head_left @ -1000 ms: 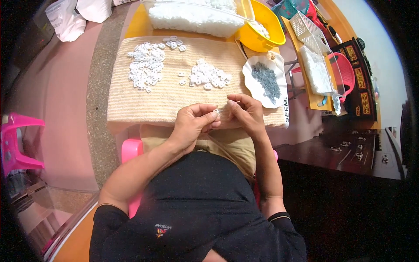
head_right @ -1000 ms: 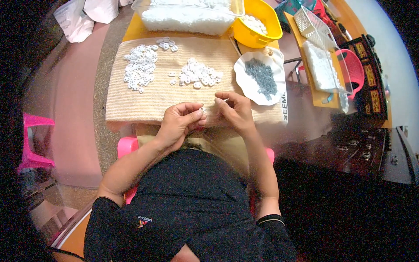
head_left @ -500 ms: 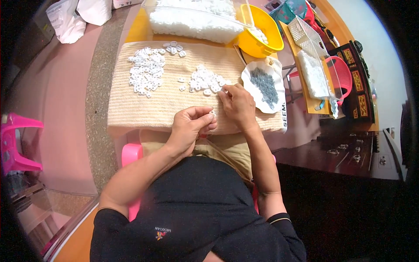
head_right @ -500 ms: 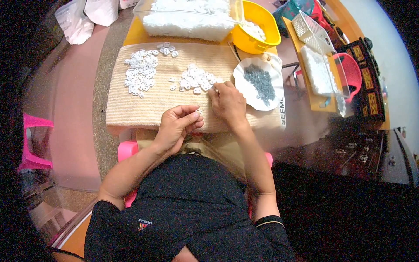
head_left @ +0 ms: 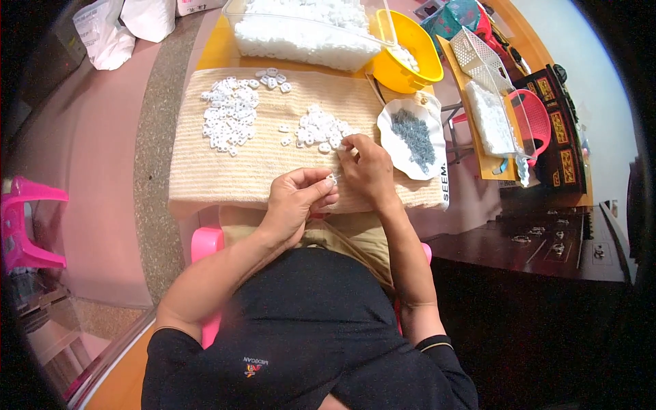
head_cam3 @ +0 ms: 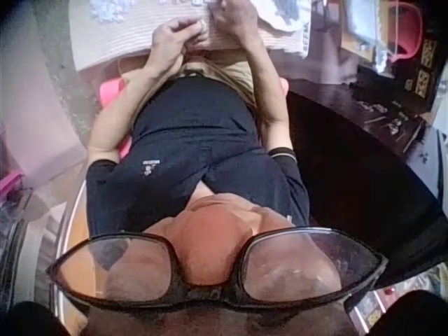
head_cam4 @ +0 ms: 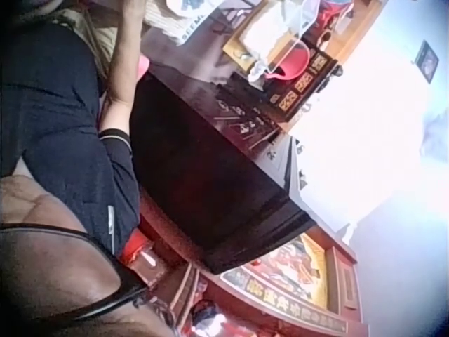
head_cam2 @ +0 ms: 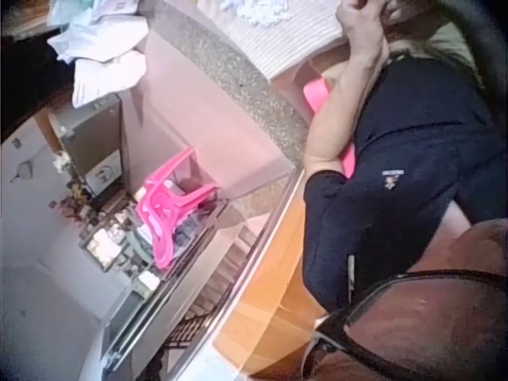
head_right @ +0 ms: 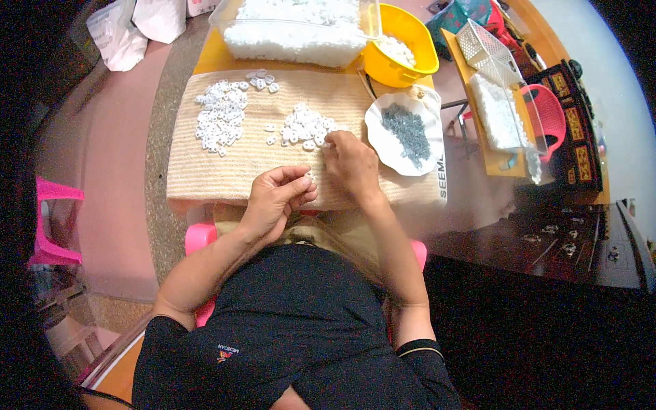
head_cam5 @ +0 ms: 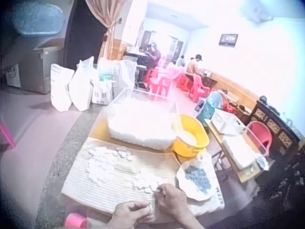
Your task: The recorder is assembling small white plastic components by fitting them together by hand.
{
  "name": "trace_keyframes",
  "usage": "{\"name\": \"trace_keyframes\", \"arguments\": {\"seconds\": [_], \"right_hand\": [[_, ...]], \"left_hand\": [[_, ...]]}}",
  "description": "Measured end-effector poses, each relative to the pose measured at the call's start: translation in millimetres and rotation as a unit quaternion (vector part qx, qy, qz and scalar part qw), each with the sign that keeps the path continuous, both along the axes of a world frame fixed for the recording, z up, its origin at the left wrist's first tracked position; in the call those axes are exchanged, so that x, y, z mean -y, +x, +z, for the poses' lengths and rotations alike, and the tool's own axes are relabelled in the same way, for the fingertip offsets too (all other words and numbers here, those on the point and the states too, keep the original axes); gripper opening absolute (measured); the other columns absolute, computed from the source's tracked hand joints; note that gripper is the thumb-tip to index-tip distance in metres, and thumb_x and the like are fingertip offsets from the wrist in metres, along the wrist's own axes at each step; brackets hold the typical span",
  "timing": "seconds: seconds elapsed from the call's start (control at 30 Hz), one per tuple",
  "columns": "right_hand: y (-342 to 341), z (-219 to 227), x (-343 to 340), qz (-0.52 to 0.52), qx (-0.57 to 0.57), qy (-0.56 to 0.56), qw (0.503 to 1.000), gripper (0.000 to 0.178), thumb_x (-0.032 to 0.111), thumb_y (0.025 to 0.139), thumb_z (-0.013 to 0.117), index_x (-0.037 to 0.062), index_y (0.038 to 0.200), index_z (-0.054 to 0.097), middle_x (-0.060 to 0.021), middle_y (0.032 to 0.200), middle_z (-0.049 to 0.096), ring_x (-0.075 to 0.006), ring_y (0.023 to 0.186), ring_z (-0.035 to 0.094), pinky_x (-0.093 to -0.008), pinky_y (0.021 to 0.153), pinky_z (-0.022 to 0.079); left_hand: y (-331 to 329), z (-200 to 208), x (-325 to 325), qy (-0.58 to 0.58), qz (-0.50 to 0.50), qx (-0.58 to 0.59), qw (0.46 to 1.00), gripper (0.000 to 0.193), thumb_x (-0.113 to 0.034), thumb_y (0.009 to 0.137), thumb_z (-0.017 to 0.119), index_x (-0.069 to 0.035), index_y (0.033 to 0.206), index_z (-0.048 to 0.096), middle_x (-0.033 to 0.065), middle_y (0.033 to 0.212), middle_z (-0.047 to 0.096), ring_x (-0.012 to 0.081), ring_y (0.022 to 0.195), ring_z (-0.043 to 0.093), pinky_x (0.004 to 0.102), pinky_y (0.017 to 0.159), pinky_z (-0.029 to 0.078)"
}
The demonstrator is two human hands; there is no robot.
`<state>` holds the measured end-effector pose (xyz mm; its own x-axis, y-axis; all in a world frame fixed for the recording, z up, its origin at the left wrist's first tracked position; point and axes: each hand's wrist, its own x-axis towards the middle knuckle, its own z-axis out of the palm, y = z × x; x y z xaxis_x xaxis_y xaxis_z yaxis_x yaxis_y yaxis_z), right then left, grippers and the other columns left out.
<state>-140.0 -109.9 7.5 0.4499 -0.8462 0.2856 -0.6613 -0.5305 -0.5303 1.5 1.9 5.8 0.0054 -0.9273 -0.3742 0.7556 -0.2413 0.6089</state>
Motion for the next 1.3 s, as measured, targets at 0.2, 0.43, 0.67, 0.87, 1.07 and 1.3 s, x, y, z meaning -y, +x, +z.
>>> {"name": "trace_keyframes", "arguments": {"seconds": [0.2,0.43,0.67,0.87,1.07,1.3], "right_hand": [[-8.6,6.9,-5.6,0.037,-0.035,-0.065,0.997,0.016,0.01,0.082,0.063,0.0054,0.098,0.067,-0.0118,0.089,0.065,-0.0301,0.079,0.064,-0.0373,0.067,0.05],[-11.1,7.4,-10.9,0.044,-0.077,-0.064,0.994,0.019,0.01,0.086,0.06,0.0061,0.103,0.065,-0.0118,0.09,0.063,-0.031,0.079,0.064,-0.038,0.068,0.05],[-11.9,5.9,-11.3,0.045,-0.049,-0.073,0.995,0.017,0.011,0.084,0.063,0.0069,0.1,0.064,-0.0123,0.089,0.063,-0.0308,0.078,0.063,-0.038,0.067,0.05],[-14.2,2.1,-9.3,0.039,-0.009,-0.065,0.997,0.011,0.01,0.081,0.066,0.0046,0.09,0.063,-0.0129,0.085,0.064,-0.0311,0.076,0.063,-0.0379,0.066,0.05],[-20.0,12.4,-8.4,0.066,-0.027,-0.073,0.995,0.009,0.007,0.081,0.064,0.0021,0.089,0.062,-0.0137,0.082,0.062,-0.0328,0.072,0.062,-0.0384,0.065,0.049],[-20.9,27.4,-2.5,0.096,-0.096,-0.056,0.989,0.01,0.009,0.084,0.06,0.0014,0.09,0.064,-0.0152,0.086,0.061,-0.0343,0.078,0.062,-0.0401,0.07,0.049]], "left_hand": [[1.6,1.2,0.2,-0.002,0.004,-0.002,1.0,0.016,-0.001,0.087,0.063,0.003,0.102,0.061,0.0099,0.087,0.065,0.0161,0.078,0.065,0.0275,0.074,0.058],[1.2,0.3,0.4,-0.014,0.006,-0.001,1.0,0.016,-0.001,0.086,0.064,0.003,0.102,0.062,0.0098,0.086,0.065,0.0159,0.077,0.065,0.0272,0.073,0.058],[1.0,-0.9,0.6,-0.015,0.005,-0.008,1.0,0.016,-0.001,0.086,0.064,0.003,0.102,0.062,0.0096,0.086,0.065,0.0155,0.077,0.065,0.0269,0.073,0.058],[0.8,0.4,0.6,-0.012,0.007,-0.003,1.0,0.016,-0.001,0.087,0.064,0.003,0.102,0.062,0.0091,0.087,0.065,0.0152,0.078,0.065,0.0267,0.073,0.058],[1.2,-1.7,0.6,-0.011,0.007,0.0,1.0,0.016,-0.001,0.087,0.063,0.002,0.102,0.062,0.0092,0.087,0.065,0.0151,0.078,0.065,0.0265,0.073,0.058],[0.5,-0.5,1.8,-0.004,0.004,0.005,1.0,0.016,-0.002,0.087,0.064,0.002,0.102,0.061,0.0094,0.087,0.065,0.0153,0.077,0.065,0.0268,0.073,0.057]]}}
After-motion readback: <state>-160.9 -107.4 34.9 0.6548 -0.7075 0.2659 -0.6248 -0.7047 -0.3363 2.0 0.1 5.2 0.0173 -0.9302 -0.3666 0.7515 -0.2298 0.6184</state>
